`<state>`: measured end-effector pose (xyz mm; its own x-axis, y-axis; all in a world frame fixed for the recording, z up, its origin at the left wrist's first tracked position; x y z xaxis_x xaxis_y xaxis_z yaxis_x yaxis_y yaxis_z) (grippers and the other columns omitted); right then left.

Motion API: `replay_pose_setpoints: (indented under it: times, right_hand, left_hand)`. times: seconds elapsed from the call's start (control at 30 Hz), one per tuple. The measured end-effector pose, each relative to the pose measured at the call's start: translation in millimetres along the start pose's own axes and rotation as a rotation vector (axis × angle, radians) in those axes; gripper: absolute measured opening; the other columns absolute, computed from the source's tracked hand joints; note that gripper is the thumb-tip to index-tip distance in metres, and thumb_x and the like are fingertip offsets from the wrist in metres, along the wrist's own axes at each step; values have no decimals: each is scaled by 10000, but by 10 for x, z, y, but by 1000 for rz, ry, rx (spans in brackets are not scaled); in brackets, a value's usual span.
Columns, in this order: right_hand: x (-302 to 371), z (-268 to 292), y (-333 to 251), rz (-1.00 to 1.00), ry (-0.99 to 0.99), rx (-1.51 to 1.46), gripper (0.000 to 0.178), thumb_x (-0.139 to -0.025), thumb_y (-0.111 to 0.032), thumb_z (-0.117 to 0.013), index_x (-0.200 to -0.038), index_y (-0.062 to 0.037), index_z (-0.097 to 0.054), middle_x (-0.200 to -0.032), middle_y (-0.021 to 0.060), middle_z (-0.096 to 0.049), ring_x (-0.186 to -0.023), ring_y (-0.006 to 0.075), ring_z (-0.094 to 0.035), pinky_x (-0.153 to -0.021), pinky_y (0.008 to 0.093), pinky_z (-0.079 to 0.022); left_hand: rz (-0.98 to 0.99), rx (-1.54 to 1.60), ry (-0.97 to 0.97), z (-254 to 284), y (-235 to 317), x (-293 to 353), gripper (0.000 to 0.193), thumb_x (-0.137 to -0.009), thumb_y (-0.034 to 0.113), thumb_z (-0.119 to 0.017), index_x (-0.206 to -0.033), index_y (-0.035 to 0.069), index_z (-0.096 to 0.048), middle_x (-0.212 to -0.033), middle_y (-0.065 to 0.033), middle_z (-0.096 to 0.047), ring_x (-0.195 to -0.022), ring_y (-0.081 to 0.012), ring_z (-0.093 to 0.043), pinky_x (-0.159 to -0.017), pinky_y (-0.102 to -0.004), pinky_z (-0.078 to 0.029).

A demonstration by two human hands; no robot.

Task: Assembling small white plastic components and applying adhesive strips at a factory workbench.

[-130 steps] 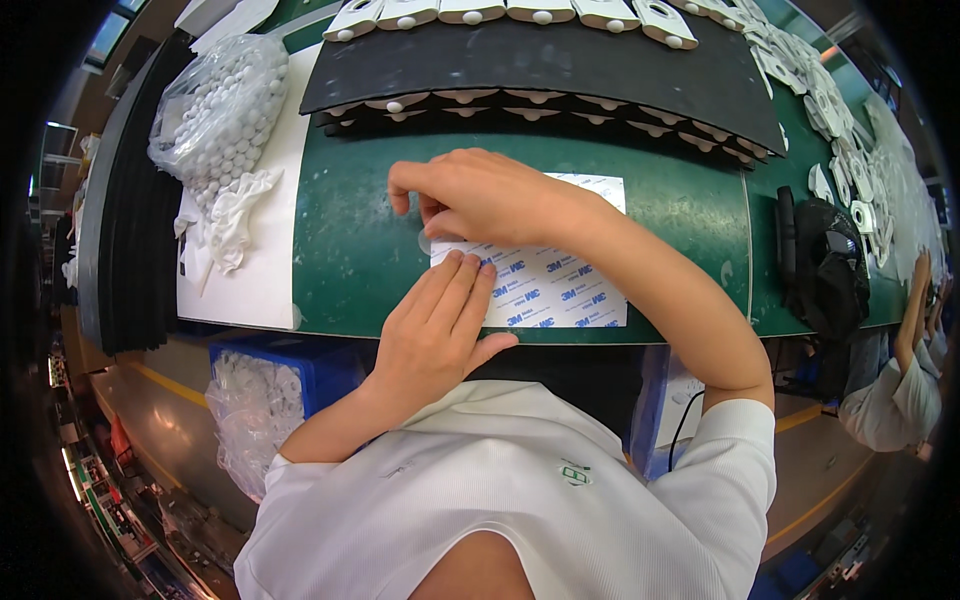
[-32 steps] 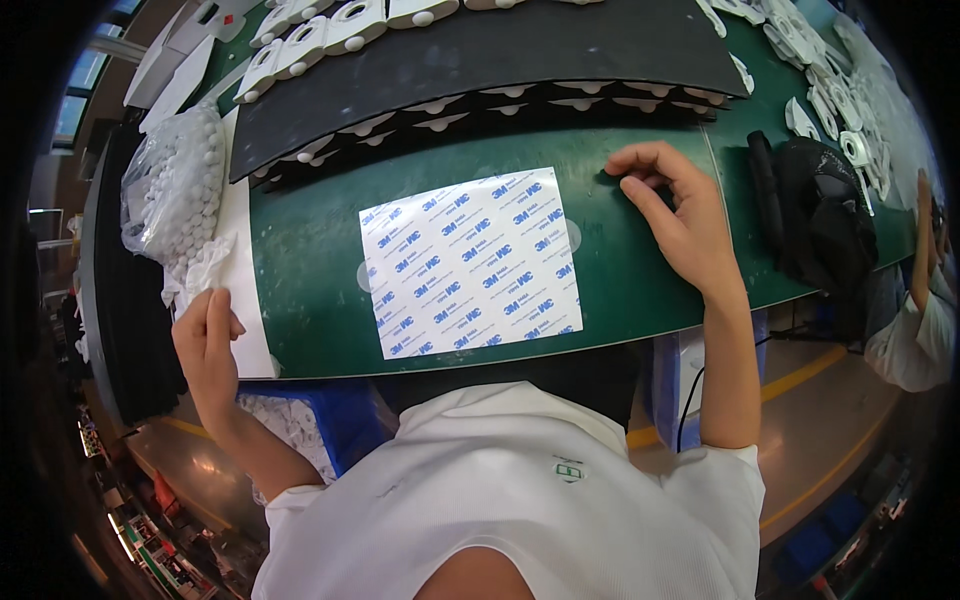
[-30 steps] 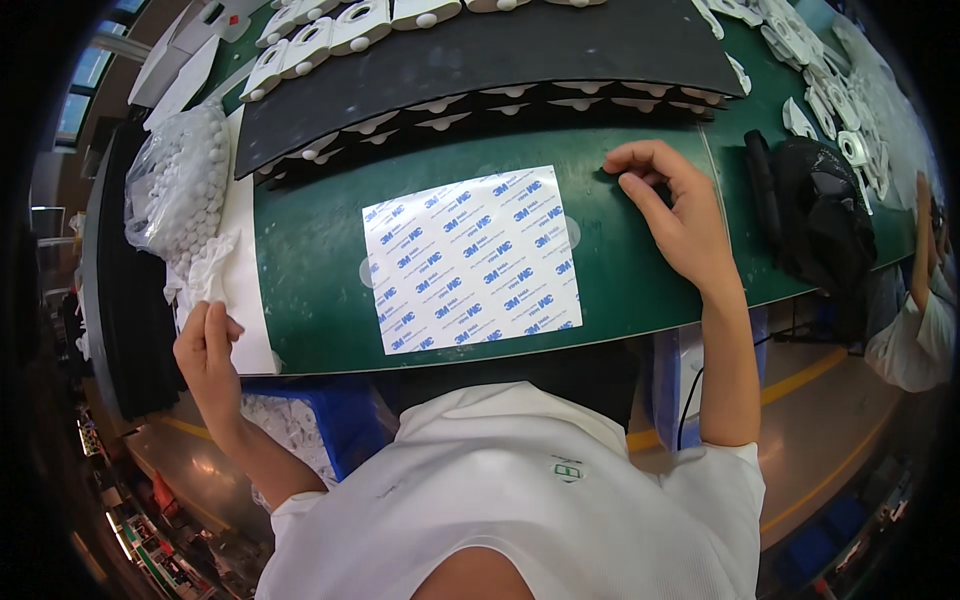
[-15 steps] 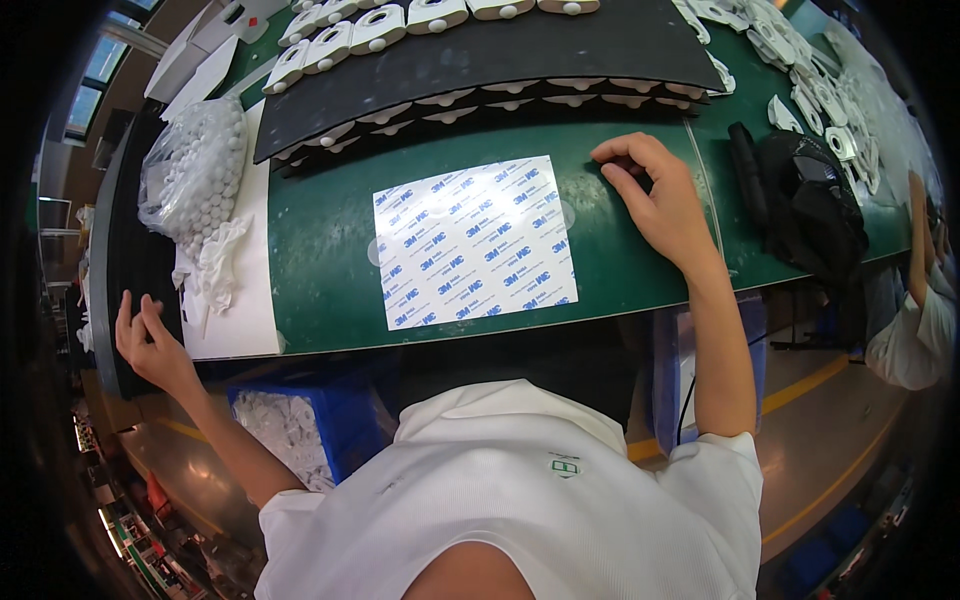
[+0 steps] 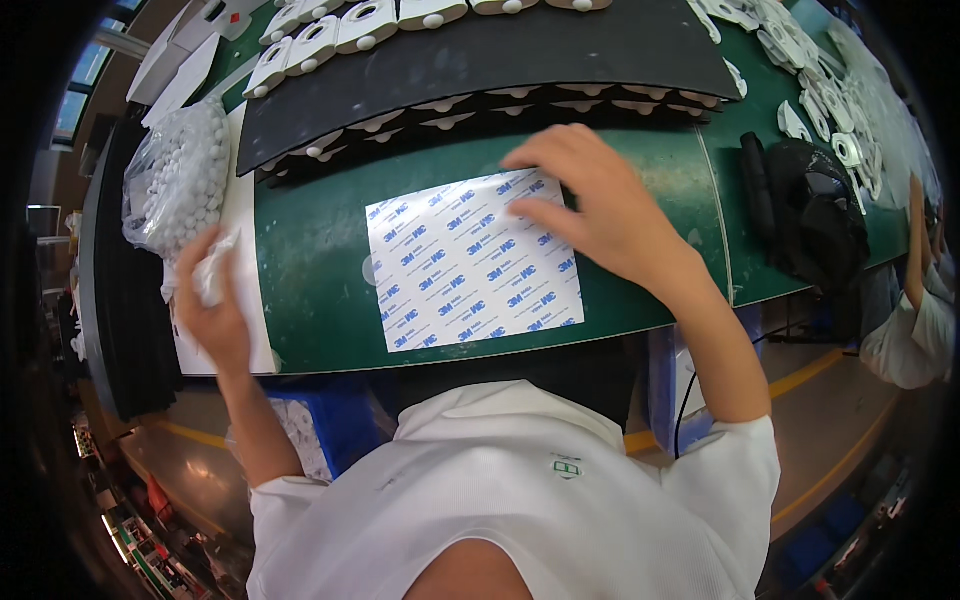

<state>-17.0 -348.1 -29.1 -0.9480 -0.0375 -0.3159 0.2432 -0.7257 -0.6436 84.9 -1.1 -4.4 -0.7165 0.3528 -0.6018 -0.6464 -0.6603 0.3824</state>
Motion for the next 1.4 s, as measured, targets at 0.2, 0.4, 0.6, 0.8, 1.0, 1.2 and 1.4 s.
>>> replay_pose_setpoints:
  times: [0.2, 0.4, 0.6, 0.8, 1.0, 1.2, 1.4]
  right_hand:
    - [-337, -199, -119, -49, -300, 192, 592, -642, -290, -799, -1119, -51, -543, -1034, 106, -577, -992, 273, -532, -865, 348, -437]
    - [-442, -278, -190, 1, -404, 48, 372, -659, -211, -773, -952, -58, -601, -842, 89, -600, -863, 280, -564, -806, 354, -449]
    - [-226, -498, -282, 297, 38, 352, 163, -684, -160, -725, -753, -88, -596, -727, 24, -551, -741, 214, -542, -663, 332, -432]
    - [-152, -538, -262, 419, 166, 512, 157, -656, -170, -737, -711, -111, -602, -685, -3, -531, -684, 162, -530, -584, 293, -406]
    - [-92, -407, -136, 284, 188, 445, 122, -656, -171, -745, -703, -102, -656, -712, -11, -588, -691, 170, -543, -591, 294, -424]
    - [-21, -263, -25, 185, 199, 375, 119, -654, -163, -759, -703, -98, -672, -712, -6, -595, -691, 173, -540, -593, 296, -442]
    - [96, -81, 101, -8, 169, 256, 122, -673, -122, -764, -750, -62, -690, -700, 22, -585, -686, 173, -536, -589, 278, -436]
  left_hand:
    - [-166, 285, -560, -882, 691, -243, 463, -732, 145, -731, -1160, 51, -581, -1080, -125, -599, -1007, -287, -536, -893, -357, -423]
    - [-38, 313, -670, -962, 744, -341, 344, -708, 150, -734, -1024, 58, -634, -842, -106, -616, -846, -267, -569, -781, -364, -456]
    - [-277, 117, -355, -1000, 758, -95, 124, -695, 105, -709, -794, 76, -641, -685, -49, -618, -658, -216, -592, -608, -327, -467]
    - [-508, 78, -120, -1025, 619, 16, 103, -691, 79, -696, -780, 90, -647, -681, -45, -625, -652, -199, -609, -563, -298, -468]
    - [-352, 172, -170, -996, 561, -18, 133, -666, 42, -707, -789, 80, -676, -699, -44, -647, -662, -207, -615, -577, -308, -490]
    - [-389, 132, -214, -943, 541, -37, 157, -677, -4, -675, -815, 71, -683, -736, -59, -662, -696, -217, -624, -596, -317, -501]
    - [-279, 263, -296, -938, 447, -41, 238, -677, -72, -634, -871, 50, -699, -782, -85, -672, -733, -228, -621, -638, -308, -512]
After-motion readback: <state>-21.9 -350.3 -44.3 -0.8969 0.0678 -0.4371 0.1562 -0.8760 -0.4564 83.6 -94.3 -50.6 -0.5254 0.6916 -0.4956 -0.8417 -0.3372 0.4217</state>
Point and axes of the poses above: each hand's wrist, its own x-axis away from the middle knuckle, its own z-axis out of the back of the hand, y = z × x, the point moved 1 cm from there along -x, towards the middle knuckle
